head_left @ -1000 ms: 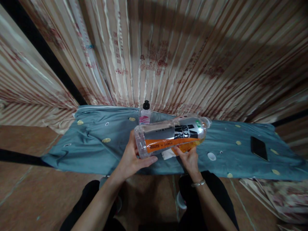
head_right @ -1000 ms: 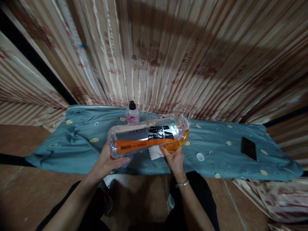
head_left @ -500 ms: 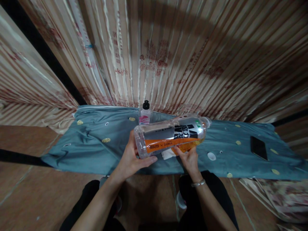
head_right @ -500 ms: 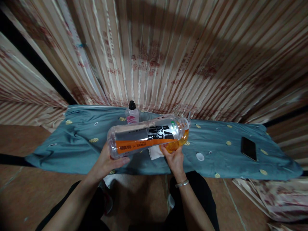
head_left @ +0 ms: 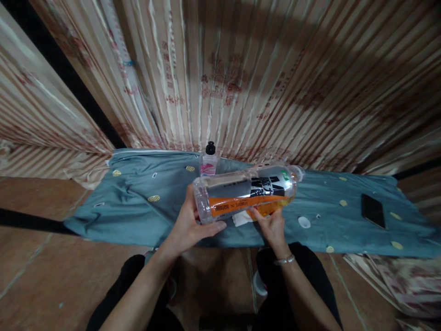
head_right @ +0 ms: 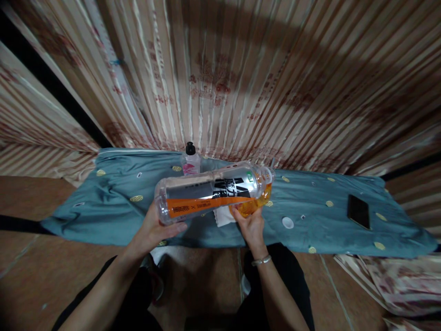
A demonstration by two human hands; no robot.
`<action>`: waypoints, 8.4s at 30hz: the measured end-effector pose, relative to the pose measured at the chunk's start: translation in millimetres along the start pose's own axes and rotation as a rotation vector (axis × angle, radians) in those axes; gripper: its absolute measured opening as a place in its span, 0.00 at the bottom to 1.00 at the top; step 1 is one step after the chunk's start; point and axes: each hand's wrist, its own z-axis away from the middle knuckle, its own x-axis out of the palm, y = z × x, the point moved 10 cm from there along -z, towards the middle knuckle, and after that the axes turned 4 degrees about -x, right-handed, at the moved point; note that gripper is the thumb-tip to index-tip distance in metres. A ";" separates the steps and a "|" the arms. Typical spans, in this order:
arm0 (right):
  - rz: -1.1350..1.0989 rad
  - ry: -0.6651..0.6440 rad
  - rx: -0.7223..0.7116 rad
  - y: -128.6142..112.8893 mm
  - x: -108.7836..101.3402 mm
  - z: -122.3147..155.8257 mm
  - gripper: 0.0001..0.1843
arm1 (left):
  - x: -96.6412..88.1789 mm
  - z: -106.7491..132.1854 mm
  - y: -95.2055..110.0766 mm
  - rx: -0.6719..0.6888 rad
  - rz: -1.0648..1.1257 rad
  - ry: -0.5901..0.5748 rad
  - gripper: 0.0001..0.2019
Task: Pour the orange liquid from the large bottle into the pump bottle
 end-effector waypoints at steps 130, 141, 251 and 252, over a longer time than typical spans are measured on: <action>-0.036 0.000 -0.015 -5.8 -0.3 0.9 0.49 | -1.8 7.6 1.3 -0.046 -0.028 0.028 0.46; -0.041 0.007 -0.025 -8.1 -1.0 1.5 0.51 | -0.5 5.9 -1.1 -0.054 -0.036 0.024 0.46; -0.018 0.001 -0.024 -3.3 -0.6 0.0 0.52 | 0.5 7.9 0.2 -0.047 -0.014 -0.010 0.42; -0.020 -0.001 -0.026 -3.4 -0.2 -0.1 0.52 | 0.4 7.8 0.3 -0.045 -0.017 -0.009 0.42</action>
